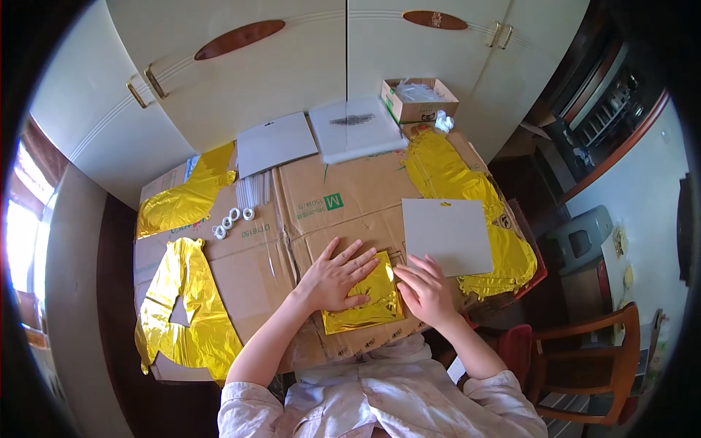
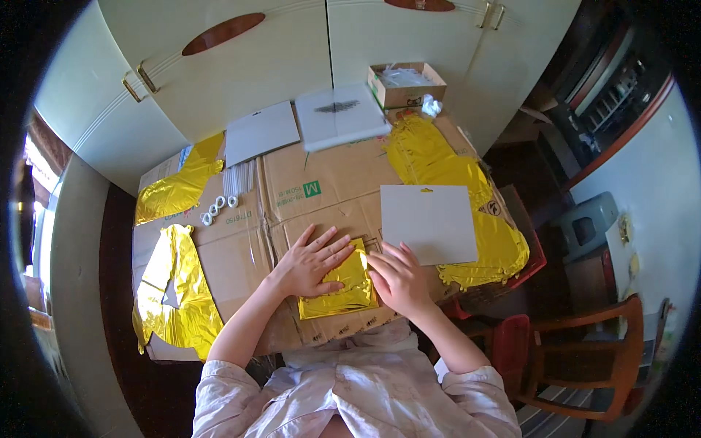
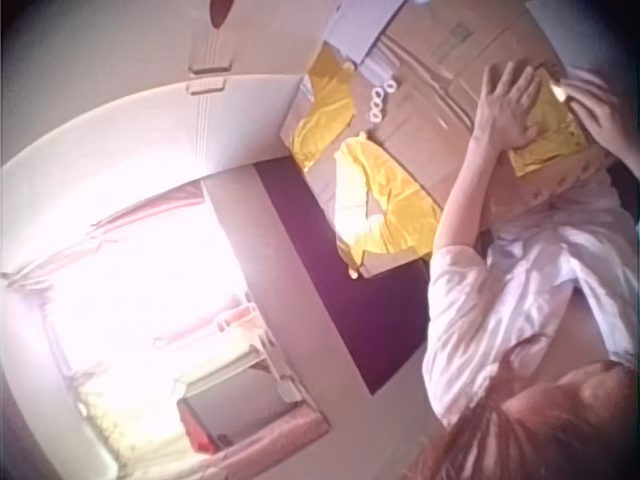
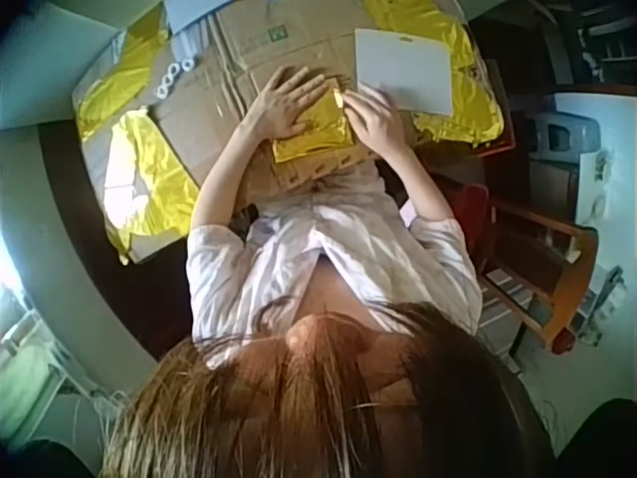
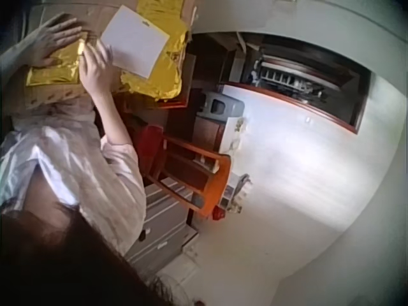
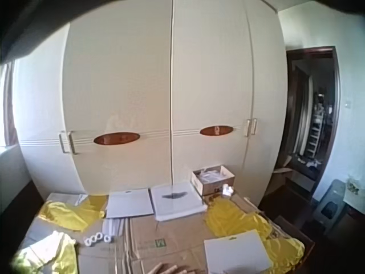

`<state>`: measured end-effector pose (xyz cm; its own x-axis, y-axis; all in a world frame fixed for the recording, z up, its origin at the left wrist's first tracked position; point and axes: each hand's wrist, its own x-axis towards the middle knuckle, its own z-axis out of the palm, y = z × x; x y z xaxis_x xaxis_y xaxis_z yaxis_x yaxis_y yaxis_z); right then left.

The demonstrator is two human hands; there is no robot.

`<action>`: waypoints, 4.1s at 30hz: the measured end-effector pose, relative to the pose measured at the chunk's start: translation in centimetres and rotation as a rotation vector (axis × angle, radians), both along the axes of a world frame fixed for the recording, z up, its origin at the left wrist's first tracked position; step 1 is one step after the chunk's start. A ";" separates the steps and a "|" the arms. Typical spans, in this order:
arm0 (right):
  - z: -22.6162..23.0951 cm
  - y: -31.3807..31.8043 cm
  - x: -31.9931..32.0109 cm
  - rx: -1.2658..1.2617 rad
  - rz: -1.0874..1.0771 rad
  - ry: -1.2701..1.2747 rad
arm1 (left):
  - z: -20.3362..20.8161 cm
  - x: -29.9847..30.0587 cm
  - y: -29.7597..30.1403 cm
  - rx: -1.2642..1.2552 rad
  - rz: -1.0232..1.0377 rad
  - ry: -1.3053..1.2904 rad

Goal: Manually folding and placing gold foil sheets into protective cardboard and plastic packaging.

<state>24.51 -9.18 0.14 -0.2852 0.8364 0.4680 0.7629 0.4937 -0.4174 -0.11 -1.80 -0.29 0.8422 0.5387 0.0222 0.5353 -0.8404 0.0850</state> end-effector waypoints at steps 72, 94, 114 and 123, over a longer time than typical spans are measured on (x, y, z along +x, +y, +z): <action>-0.2 -2.1 -5.9 -0.563 -0.024 1.176 | -1.8 -3.0 -12.7 -1.221 0.727 -1.793; 0.2 -1.4 -1.8 -1.094 0.147 1.230 | -1.4 -3.7 -12.5 -1.419 0.748 -1.824; -1.0 -1.7 -3.6 -0.770 0.173 1.292 | -1.8 -2.9 -12.9 -1.238 0.803 -1.847; 0.5 -2.2 -4.3 -0.701 0.120 1.152 | -1.2 -2.5 -13.3 -1.100 0.811 -1.865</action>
<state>20.24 -11.33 0.66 -0.1107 0.9936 -0.0224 -0.2203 -0.0465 -0.9743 -2.57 -15.11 -1.53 -0.0618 0.9801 -0.1887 -0.5556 0.1233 0.8222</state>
